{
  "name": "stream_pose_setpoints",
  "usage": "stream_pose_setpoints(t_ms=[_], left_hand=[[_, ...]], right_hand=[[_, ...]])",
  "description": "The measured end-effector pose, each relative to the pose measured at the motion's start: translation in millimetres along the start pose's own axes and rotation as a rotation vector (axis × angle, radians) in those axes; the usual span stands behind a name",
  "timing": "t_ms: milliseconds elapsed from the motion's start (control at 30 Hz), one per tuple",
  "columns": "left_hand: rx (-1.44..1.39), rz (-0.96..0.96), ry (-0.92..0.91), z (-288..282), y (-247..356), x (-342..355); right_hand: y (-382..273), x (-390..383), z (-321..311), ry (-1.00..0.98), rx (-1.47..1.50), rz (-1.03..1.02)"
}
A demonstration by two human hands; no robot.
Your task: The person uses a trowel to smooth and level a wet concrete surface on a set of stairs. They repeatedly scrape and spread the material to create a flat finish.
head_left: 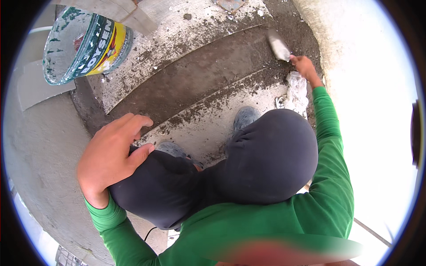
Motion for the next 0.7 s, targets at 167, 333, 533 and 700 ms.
stream_pose_setpoints(t_ms=[167, 333, 533, 700], left_hand=[[-0.050, -0.001, -0.011, -1, -1, -4], [-0.042, 0.026, -0.009, 0, 1, 3], [-0.010, -0.011, -0.043, 3, 0, 10], [-0.090, -0.011, 0.014, -2, -7, -5]], right_hand=[[63, 0, 3, 0.056, 0.063, 0.194], [-158, -104, 54, -0.525, 0.967, -0.105], [-196, -70, 74, -0.885, 1.398, 0.009], [-58, -10, 34, -0.752, 1.446, 0.144]])
Point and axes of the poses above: each hand's wrist, its own x-axis towards the middle knuckle, its own z-axis out of the palm, y = z × x, the point moved 10 cm from there along x, towards the middle knuckle, and after that the axes turned 10 degrees about -x, right-handed, at the moved point
